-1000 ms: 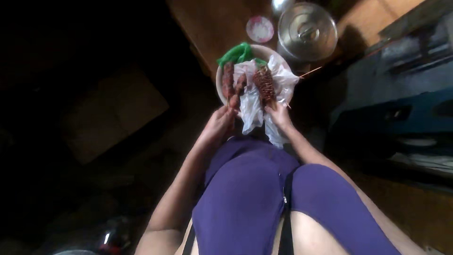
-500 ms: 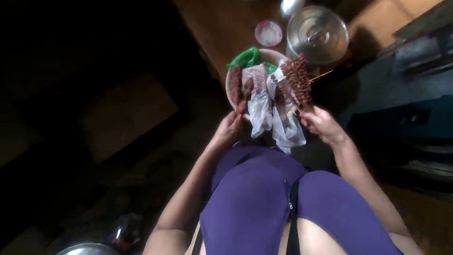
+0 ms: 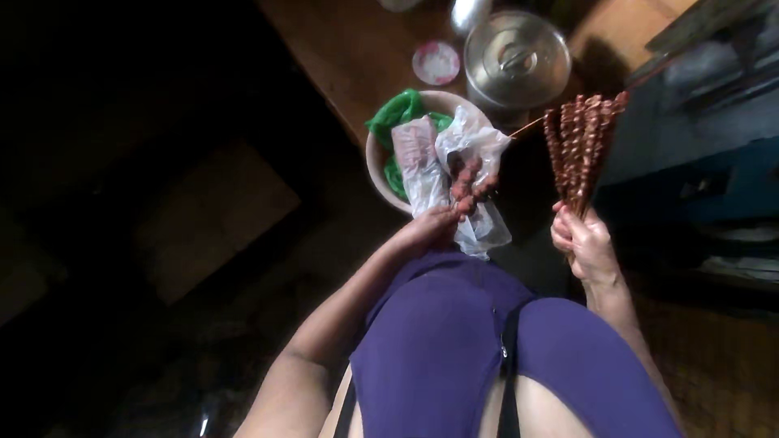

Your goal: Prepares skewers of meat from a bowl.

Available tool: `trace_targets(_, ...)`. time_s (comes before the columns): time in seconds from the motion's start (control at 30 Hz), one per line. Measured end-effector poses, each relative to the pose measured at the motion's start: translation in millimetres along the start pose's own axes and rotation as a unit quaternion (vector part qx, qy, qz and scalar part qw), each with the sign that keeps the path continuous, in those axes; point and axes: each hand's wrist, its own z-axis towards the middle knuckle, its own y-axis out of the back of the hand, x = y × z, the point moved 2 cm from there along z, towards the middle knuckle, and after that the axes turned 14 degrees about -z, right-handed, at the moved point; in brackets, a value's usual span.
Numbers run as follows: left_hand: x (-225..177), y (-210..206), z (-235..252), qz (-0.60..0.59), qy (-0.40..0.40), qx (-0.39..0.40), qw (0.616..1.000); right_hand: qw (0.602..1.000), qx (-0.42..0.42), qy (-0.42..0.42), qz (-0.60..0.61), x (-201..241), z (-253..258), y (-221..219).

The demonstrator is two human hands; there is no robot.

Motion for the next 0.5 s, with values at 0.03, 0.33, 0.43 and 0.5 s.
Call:
trace_targets(0.03, 3, 1, 10, -0.012, -0.015, -0.017, 1.000, 1.000, -0.005, 0.003, 0.005, 1, -1, 1)
trace_targets(0.33, 10, 26, 103, -0.006, -0.164, -0.155, 0.974, 0.998, -0.047, 0.037, -0.029, -2, 2, -5)
trace_targets(0.43, 23, 21, 119, 0.036, -0.157, -0.201, 0.966, 0.996, -0.046, 0.007, -0.073, -6, 12, -15)
trace_targets(0.5, 27, 17, 122, 0.062, -0.128, -0.224, 0.964, 0.995, -0.020, -0.024, -0.093, -14, 26, -28)
